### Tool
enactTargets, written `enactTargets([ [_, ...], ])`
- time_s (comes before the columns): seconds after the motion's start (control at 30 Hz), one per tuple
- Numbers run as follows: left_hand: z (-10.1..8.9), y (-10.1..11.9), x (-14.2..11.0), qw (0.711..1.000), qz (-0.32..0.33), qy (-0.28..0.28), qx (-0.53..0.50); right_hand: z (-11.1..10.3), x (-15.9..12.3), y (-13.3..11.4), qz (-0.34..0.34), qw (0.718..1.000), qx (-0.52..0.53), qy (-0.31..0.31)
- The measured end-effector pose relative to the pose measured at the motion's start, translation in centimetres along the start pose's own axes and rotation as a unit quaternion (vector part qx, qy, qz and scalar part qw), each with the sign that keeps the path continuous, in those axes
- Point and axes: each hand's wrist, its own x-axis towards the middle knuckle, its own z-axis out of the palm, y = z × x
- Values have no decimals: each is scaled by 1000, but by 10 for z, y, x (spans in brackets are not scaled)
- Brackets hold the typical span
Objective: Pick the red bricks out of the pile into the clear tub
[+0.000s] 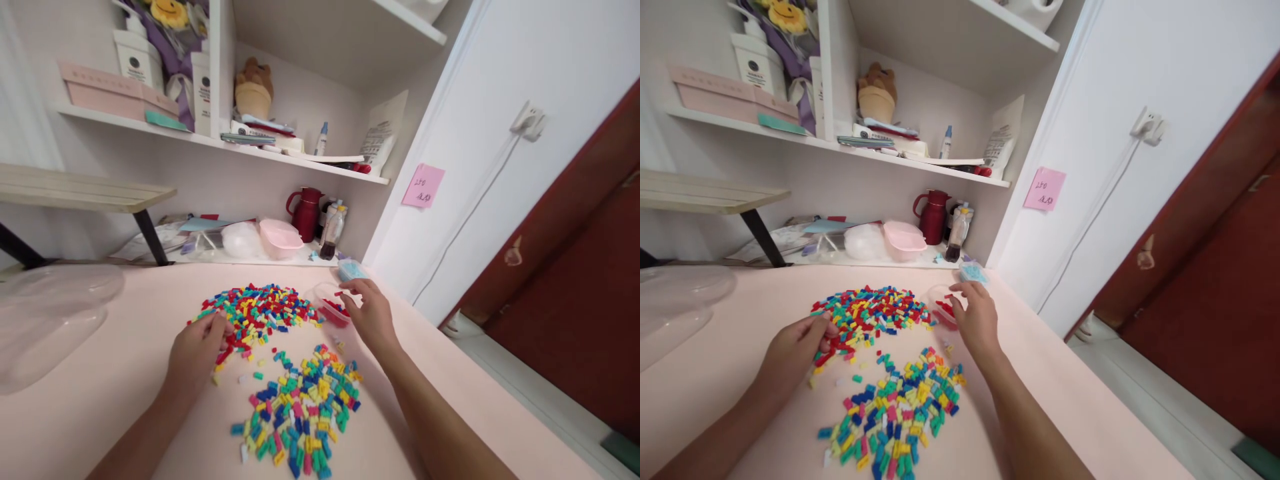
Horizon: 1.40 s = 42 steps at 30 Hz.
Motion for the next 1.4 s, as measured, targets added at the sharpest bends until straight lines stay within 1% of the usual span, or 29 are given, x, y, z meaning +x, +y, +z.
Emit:
enactTargets([
  [0.07,0,-1,0,1000,2,0,-9,3,-1,3,8,1000,-4,25],
  [0.1,1,-2,0,1000,4,-1,-15,5,-3,2,10,1000,5,29],
  [0.13,1,-3,0,1000,7,-2,-18,8,-5,-2,9,999,25,20],
  [0.17,1,-3,0,1000,9,-3,-20,10,-8,-7,4,999,53,-3],
  [0.23,1,-3,0,1000,10,-4,-21,16,-17,-21,-25,989,115,-84],
  [0.33,2,-3,-1,1000,8,-3,-15,26,-31,-43,-99,958,161,-215],
  [0.4,2,-2,-1,1000,7,-5,-8,32,-39,-54,-129,942,161,-266],
  [0.47,1,-2,-2,1000,4,-7,-5,38,-44,-59,-138,936,145,-290],
  [0.57,1,0,-3,1000,-3,-6,-3,46,-47,-58,-142,935,110,-305],
  [0.67,1,0,-4,1000,-3,-5,1,51,-47,-54,-140,934,105,-312],
  [0.8,2,0,-4,1000,4,2,11,51,-48,-51,-140,931,120,-314],
  [1.0,3,-4,-4,1000,11,-5,-3,50,-51,-54,-161,934,76,-309],
  [1.23,3,-2,-3,1000,5,-3,8,56,-51,-48,-127,943,85,-295],
  [1.4,2,-1,-3,1000,10,-4,19,53,-49,-49,-121,937,109,-310],
])
